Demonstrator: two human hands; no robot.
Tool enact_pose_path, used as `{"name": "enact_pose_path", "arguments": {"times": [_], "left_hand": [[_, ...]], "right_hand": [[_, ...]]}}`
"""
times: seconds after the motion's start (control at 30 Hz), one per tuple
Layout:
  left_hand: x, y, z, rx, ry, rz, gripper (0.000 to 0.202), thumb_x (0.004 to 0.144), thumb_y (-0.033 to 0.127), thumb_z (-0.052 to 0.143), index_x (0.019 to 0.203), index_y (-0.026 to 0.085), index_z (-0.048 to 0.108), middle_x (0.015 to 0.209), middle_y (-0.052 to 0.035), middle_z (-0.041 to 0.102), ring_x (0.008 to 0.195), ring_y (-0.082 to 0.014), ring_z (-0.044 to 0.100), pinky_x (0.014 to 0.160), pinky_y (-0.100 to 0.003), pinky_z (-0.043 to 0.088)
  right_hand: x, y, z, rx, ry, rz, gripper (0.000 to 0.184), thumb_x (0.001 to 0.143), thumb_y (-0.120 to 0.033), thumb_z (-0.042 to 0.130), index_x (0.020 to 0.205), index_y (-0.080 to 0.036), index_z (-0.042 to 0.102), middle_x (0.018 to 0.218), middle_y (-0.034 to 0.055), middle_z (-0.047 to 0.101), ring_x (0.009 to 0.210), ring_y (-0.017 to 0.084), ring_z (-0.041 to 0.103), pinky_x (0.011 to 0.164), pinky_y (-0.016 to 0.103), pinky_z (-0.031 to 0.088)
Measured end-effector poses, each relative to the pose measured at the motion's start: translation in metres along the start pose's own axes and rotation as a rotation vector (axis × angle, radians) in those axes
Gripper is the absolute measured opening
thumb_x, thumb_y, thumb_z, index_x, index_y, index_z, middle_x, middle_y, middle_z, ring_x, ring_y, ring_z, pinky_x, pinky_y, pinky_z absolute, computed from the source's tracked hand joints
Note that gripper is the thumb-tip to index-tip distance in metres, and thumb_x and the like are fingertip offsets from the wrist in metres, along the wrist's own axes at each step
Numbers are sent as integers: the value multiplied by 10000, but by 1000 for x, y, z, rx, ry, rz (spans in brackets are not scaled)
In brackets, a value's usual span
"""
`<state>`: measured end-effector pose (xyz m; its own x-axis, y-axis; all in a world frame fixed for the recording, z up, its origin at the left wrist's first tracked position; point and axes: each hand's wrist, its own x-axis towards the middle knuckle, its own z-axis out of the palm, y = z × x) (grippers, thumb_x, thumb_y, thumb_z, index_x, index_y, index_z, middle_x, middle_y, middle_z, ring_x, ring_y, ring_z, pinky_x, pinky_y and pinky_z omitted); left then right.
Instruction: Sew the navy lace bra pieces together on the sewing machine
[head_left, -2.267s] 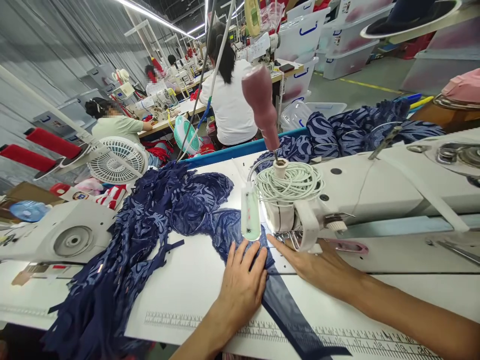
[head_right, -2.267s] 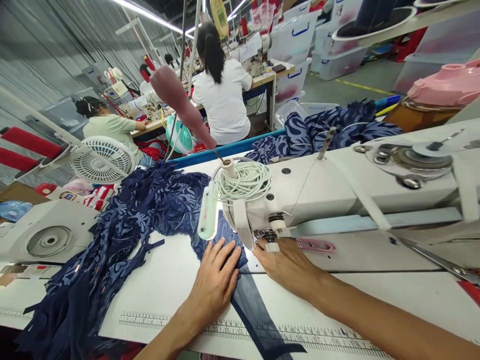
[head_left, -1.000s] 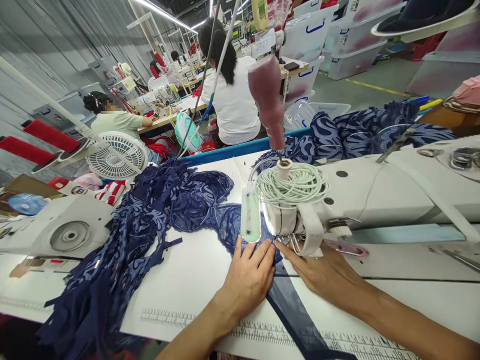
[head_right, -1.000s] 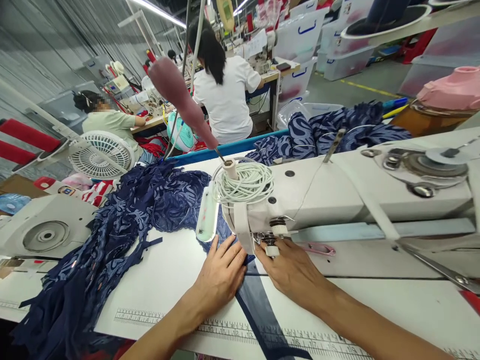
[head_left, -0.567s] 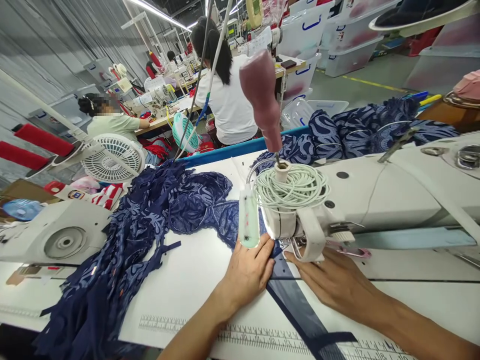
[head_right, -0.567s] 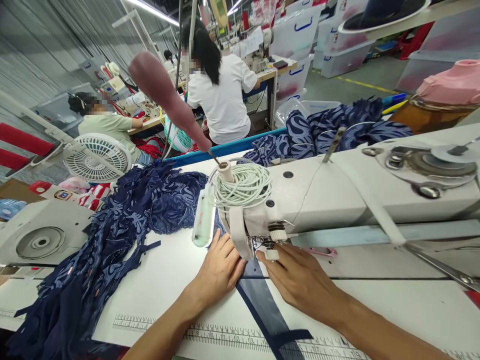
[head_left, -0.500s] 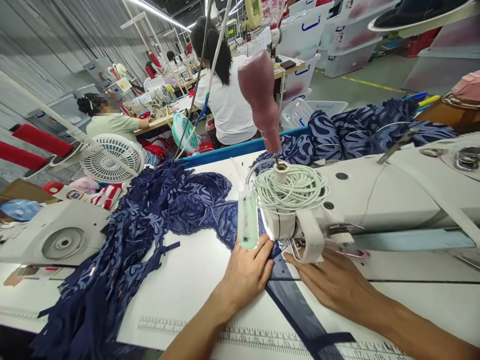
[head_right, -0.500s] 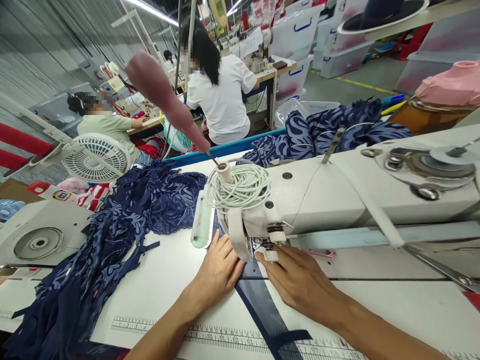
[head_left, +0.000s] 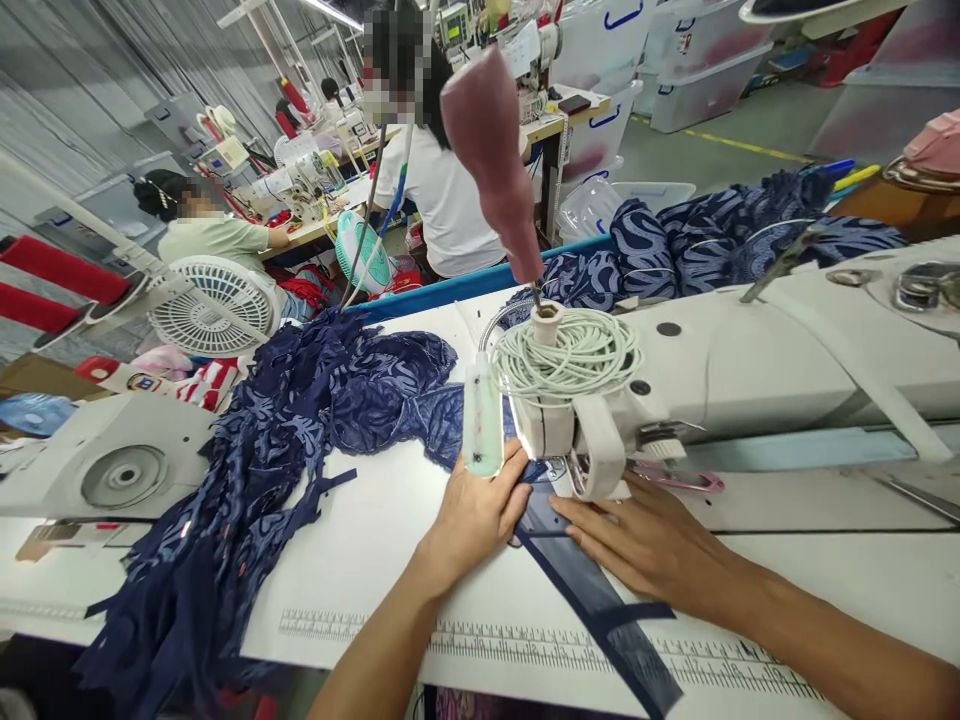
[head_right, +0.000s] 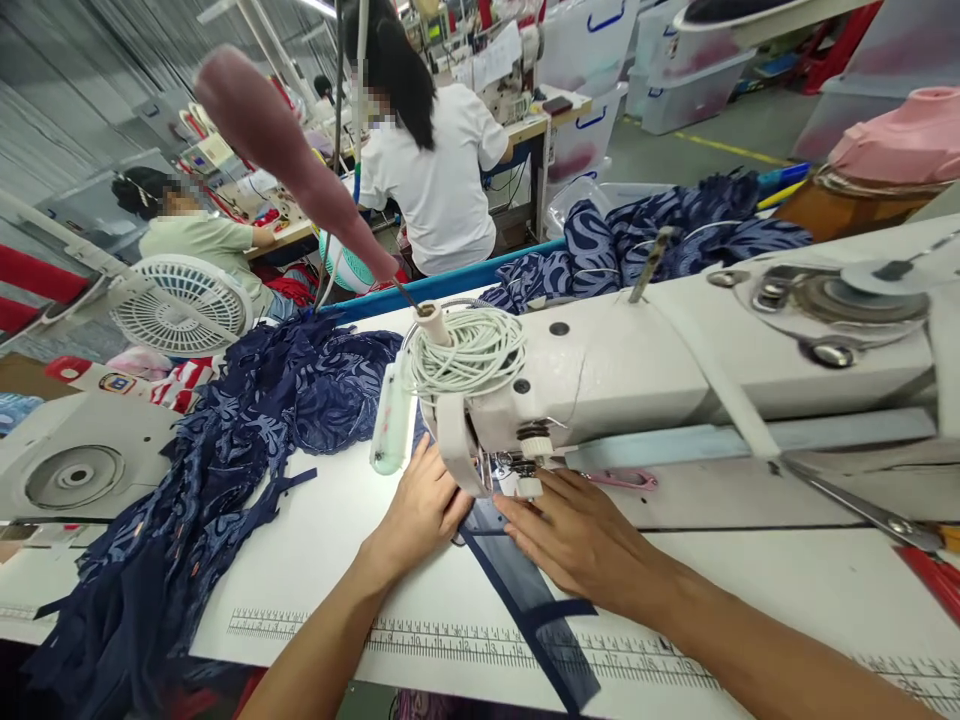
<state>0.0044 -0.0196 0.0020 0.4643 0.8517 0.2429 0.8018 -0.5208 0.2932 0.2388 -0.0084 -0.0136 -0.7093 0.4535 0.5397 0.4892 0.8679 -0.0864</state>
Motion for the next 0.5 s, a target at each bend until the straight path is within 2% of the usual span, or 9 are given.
{"name": "enact_pose_path", "arguments": {"times": [0.1, 0.17, 0.3, 0.37, 0.43, 0.5], "left_hand": [[2, 0, 1, 22, 5, -29, 244, 1011, 229, 429, 1157, 214, 625, 1221, -76, 664, 1211, -230, 565, 1157, -484, 346], [2, 1, 3, 37, -2, -43, 270, 1010, 249, 447, 1232, 222, 598, 1283, -76, 644, 1248, -230, 552, 1161, -478, 353], [-5, 0, 2, 48, -29, -38, 396, 1007, 295, 458, 1391, 201, 493, 1385, -93, 596, 1355, -245, 480, 1162, -489, 375], [-16, 1, -3, 42, -39, -37, 427, 1007, 292, 453, 1423, 192, 462, 1426, -89, 568, 1394, -259, 437, 1169, -523, 357], [-34, 5, -12, 4, -40, -31, 441, 995, 296, 487, 1427, 211, 461, 1463, -73, 537, 1425, -279, 393, 1189, -570, 299], [-55, 7, -23, -81, 42, -94, 420, 971, 292, 531, 1388, 244, 508, 1436, -64, 560, 1397, -275, 427, 1186, -559, 302]], "right_hand": [[3, -2, 1, 29, -9, -2, 216, 987, -254, 521, 1146, -200, 657, 841, 34, 671, 723, 178, 576, 732, 364, 452], [6, -4, 0, 22, 3, -18, 216, 997, -265, 503, 1137, -203, 656, 882, 38, 681, 742, 180, 583, 747, 370, 445], [3, 3, -5, -142, 88, -65, 292, 984, -134, 414, 1022, -230, 687, 858, 60, 692, 803, 212, 604, 794, 406, 437], [-7, 14, -6, -287, 104, -27, 346, 966, -108, 377, 911, -212, 703, 855, 113, 694, 781, 237, 598, 737, 431, 437], [-23, 31, -3, -363, 95, 42, 399, 988, -179, 334, 864, -194, 713, 957, 180, 706, 780, 257, 602, 682, 461, 435], [-43, 48, 5, -258, 121, 83, 448, 1021, -303, 299, 931, -214, 729, 973, 173, 720, 821, 252, 623, 689, 476, 445]]}}
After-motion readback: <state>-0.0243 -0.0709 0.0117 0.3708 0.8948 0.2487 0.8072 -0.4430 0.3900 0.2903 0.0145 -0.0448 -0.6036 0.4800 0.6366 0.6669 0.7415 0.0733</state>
